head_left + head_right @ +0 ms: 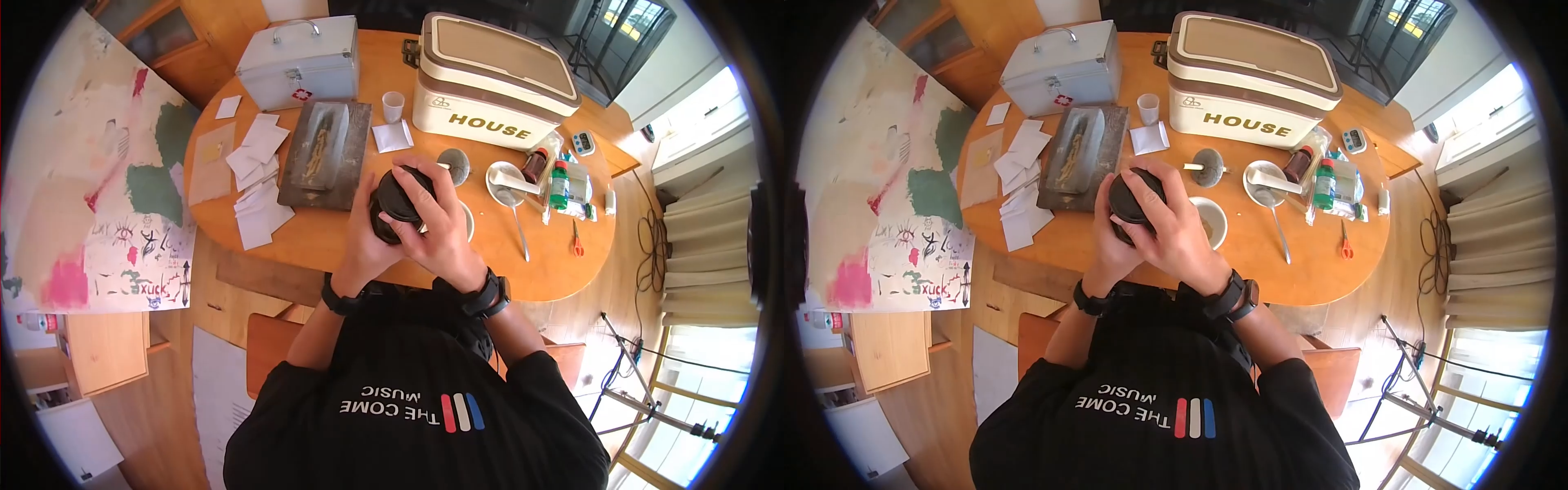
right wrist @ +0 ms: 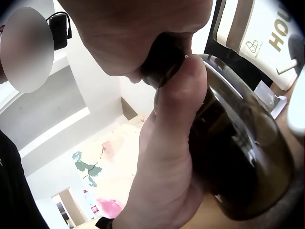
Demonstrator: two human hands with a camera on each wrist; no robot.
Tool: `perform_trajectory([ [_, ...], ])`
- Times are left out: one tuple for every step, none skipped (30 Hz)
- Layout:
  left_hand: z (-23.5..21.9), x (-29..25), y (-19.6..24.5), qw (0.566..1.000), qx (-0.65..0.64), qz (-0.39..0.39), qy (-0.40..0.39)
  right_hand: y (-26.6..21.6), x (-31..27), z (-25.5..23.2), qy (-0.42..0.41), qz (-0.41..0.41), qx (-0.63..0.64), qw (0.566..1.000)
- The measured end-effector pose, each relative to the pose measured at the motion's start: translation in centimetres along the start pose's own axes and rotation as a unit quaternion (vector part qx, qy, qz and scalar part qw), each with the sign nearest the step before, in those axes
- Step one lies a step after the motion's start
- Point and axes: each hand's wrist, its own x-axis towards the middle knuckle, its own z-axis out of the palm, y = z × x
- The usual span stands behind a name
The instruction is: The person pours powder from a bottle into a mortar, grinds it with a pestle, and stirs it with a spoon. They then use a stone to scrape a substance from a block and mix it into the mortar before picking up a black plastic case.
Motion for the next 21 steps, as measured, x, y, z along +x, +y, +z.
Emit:
perform_trajectory([
  [0.0, -0.1, -0.1, 1.000, 0.003, 0.003, 0.000, 0.1, -0.1, -0.1, -0.008, 0.003, -0.001, 1.000],
  [0.0, -0.2, -0.2, 1.000, 0.007, 0.006, 0.000, 0.1, -0.2, -0.2, -0.019, 0.002, -0.003, 1.000],
  [0.0, -0.2, -0.3, 1.000, 0.010, 0.009, 0.000, 0.2, -0.1, -0.4, -0.030, 0.000, -0.006, 1.000],
  [0.0, -0.2, -0.4, 1.000, 0.010, 0.011, 0.000, 0.2, -0.2, -0.7, -0.041, -0.001, -0.009, 0.999],
  [0.1, -0.2, -0.4, 1.000, 0.011, 0.012, 0.001, 0.2, -0.2, -0.9, -0.058, 0.004, -0.023, 0.998],
  [0.1, -0.2, -0.3, 1.000, 0.011, 0.014, 0.002, 0.2, -0.3, -1.1, -0.076, 0.010, -0.036, 0.996],
  [0.0, -0.2, -0.2, 1.000, 0.018, 0.009, -0.005, 0.3, -0.5, -1.3, -0.093, 0.015, -0.049, 0.994],
  [-0.2, -0.1, 0.1, 1.000, 0.026, 0.005, -0.011, 0.4, -0.6, -1.4, -0.096, -0.001, -0.070, 0.993],
  [-0.4, 0.0, 0.3, 0.999, 0.034, 0.001, -0.017, 0.6, -0.7, -1.5, -0.099, -0.018, -0.091, 0.991],
  [-0.4, 0.1, 0.3, 0.999, 0.033, 0.005, -0.017, 0.8, -0.7, -1.6, -0.102, -0.036, -0.111, 0.988],
  [-0.4, 0.1, 0.4, 0.999, 0.032, 0.010, -0.016, 0.9, -0.4, -1.8, -0.107, -0.054, -0.132, 0.984],
  [-0.4, 0.2, 0.4, 0.999, 0.030, 0.014, -0.013, 0.8, 0.0, -2.1, -0.112, -0.074, -0.153, 0.979],
  [-0.4, 0.4, 0.9, 0.999, 0.042, 0.016, -0.012, 0.6, 0.3, -2.3, -0.119, -0.092, -0.172, 0.973],
  [-0.4, 0.7, 1.5, 0.998, 0.054, 0.017, -0.009, 0.5, 0.6, -2.4, -0.121, -0.086, -0.178, 0.973],
  [-0.6, 0.9, 2.1, 0.998, 0.067, 0.017, -0.006, 0.3, 0.8, -2.4, -0.124, -0.081, -0.183, 0.972],
  [-0.7, 1.1, 2.4, 0.997, 0.070, 0.007, -0.019, 0.1, 1.1, -2.5, -0.128, -0.075, -0.188, 0.971],
  [-0.8, 1.3, 2.7, 0.997, 0.072, -0.005, -0.029, -0.4, 1.6, -2.9, -0.168, -0.047, -0.188, 0.966],
  [-0.9, 1.6, 2.8, 0.996, 0.074, -0.016, -0.040, -1.0, 2.3, -3.5, -0.207, -0.019, -0.189, 0.960],
  [-1.1, 1.9, 3.2, 0.997, 0.069, -0.005, -0.046, -1.3, 2.7, -4.0, -0.247, 0.009, -0.190, 0.950],
  [-1.2, 2.2, 3.6, 0.996, 0.064, 0.006, -0.054, -0.7, 3.3, -4.2, -0.256, -0.014, -0.158, 0.954],
  [-1.3, 2.3, 3.6, 0.996, 0.060, 0.019, -0.062, -0.4, 4.0, -4.7, -0.282, -0.064, -0.163, 0.943],
])
